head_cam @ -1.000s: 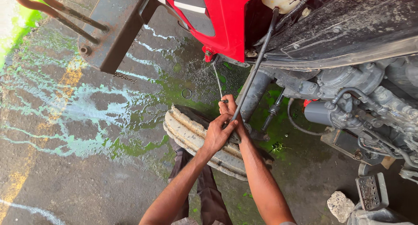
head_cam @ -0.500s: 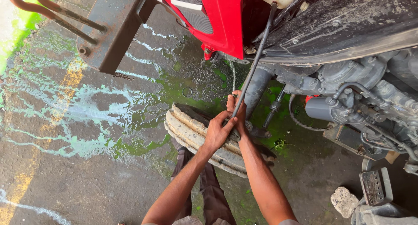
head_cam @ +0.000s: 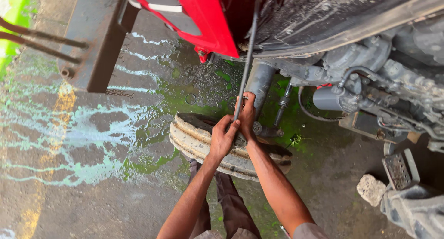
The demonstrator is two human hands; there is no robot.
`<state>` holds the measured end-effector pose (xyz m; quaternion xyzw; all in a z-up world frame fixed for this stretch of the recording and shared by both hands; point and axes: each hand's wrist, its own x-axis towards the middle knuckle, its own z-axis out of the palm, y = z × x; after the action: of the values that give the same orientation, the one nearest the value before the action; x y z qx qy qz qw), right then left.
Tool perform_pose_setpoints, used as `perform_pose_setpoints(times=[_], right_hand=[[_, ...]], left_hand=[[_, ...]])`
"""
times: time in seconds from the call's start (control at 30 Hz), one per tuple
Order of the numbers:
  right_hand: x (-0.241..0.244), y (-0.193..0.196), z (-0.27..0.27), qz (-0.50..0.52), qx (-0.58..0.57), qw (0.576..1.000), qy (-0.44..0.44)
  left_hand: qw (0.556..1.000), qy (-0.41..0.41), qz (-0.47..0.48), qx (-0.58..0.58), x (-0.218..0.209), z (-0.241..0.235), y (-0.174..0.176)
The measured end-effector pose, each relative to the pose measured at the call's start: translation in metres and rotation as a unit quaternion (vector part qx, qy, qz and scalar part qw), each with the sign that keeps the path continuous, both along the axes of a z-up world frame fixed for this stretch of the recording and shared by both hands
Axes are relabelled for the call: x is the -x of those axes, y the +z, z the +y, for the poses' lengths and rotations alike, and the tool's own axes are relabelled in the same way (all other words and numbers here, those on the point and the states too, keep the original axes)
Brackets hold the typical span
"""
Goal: The person pours fluid from a plastic bottle into the engine, wipes components with a cloth, and adjusts parts under the hood of a red tractor.
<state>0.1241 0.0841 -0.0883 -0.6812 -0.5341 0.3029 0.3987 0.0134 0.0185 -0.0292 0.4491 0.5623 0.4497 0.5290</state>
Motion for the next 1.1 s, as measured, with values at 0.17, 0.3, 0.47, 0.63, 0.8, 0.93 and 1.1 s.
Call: perform_pose_setpoints(times=[0.17, 0.3, 0.47, 0.63, 0.8, 0.93, 1.1], right_hand=[[0.005, 0.007, -0.009, 0.065, -0.006, 0.997, -0.037], [0.005, 0.007, -0.012, 0.045, -0.025, 0.997, -0.058], [0.003, 0.009, -0.013, 0.047, -0.009, 0.998, -0.048], [-0.008, 0.004, -0.008, 0.02, -0.008, 0.999, 0.034], [-0.014, -0.015, -0.007, 0.072, 0.122, 0.987, 0.075], [-0.015, -0.032, -0.008, 0.175, 0.18, 0.963, 0.102], [-0.012, -0.019, -0.008, 0.191, 0.226, 0.945, 0.14]], left_hand=[[0.999, -0.011, -0.007, 0.05, 0.002, 0.002, 0.001], [0.999, -0.012, -0.013, 0.041, 0.002, 0.004, 0.0], [1.0, -0.009, -0.005, 0.023, 0.002, 0.006, 0.0], [0.999, -0.017, 0.006, 0.035, 0.001, 0.003, -0.001], [0.999, -0.019, 0.011, 0.028, -0.001, 0.001, -0.002], [1.0, -0.01, 0.012, 0.023, -0.001, 0.002, 0.001], [0.999, -0.008, 0.012, 0.041, 0.002, -0.002, 0.006]])
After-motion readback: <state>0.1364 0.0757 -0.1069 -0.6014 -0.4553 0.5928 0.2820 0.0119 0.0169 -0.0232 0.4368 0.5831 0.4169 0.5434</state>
